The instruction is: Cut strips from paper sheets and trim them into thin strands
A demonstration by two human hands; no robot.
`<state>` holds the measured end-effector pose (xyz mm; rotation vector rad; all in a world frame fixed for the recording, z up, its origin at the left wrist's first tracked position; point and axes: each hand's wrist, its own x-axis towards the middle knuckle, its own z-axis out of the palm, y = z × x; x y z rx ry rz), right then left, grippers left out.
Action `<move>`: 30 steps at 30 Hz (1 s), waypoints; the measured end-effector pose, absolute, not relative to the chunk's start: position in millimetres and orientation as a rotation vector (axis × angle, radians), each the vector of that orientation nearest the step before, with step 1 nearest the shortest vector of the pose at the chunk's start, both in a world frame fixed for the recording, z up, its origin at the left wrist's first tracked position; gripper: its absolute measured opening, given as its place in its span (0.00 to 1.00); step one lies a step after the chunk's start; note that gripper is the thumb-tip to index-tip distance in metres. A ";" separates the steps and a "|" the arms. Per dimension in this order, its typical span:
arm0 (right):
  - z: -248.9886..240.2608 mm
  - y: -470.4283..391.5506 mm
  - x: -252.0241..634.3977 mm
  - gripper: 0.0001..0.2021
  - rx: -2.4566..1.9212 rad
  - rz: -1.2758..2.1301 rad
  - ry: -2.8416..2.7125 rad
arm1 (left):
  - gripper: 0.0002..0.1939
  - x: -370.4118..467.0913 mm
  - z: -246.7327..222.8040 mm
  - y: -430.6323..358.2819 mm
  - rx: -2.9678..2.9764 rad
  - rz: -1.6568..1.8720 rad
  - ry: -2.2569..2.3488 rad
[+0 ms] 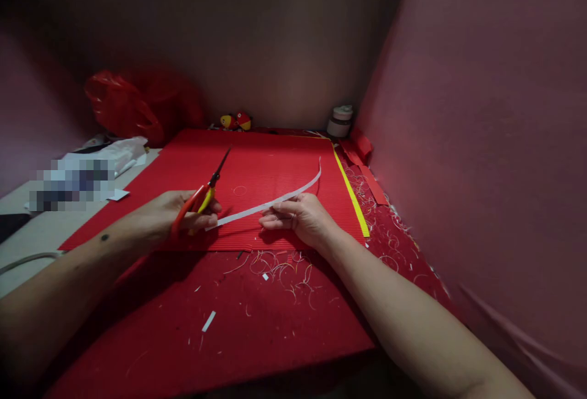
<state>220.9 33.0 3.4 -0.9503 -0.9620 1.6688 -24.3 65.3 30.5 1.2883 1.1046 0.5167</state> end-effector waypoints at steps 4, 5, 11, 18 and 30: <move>4.7 32.3 220.6 0.07 -0.943 1.677 -0.962 | 0.19 -26.4 28.3 66.2 1.322 0.525 1.150; 5.3 32.0 220.2 0.07 -0.947 1.676 -0.956 | 0.19 -26.2 28.5 66.3 1.319 0.526 1.157; 8.9 31.7 217.3 0.05 -0.947 1.624 -0.864 | 0.20 -25.3 32.8 67.0 1.293 0.509 1.222; 9.5 34.0 221.7 0.05 -0.960 1.523 -0.821 | 0.18 -31.0 35.8 68.9 1.319 0.514 1.225; 8.4 35.0 225.9 0.05 -1.005 1.491 -0.824 | 0.19 -31.1 45.6 61.3 1.329 0.495 1.217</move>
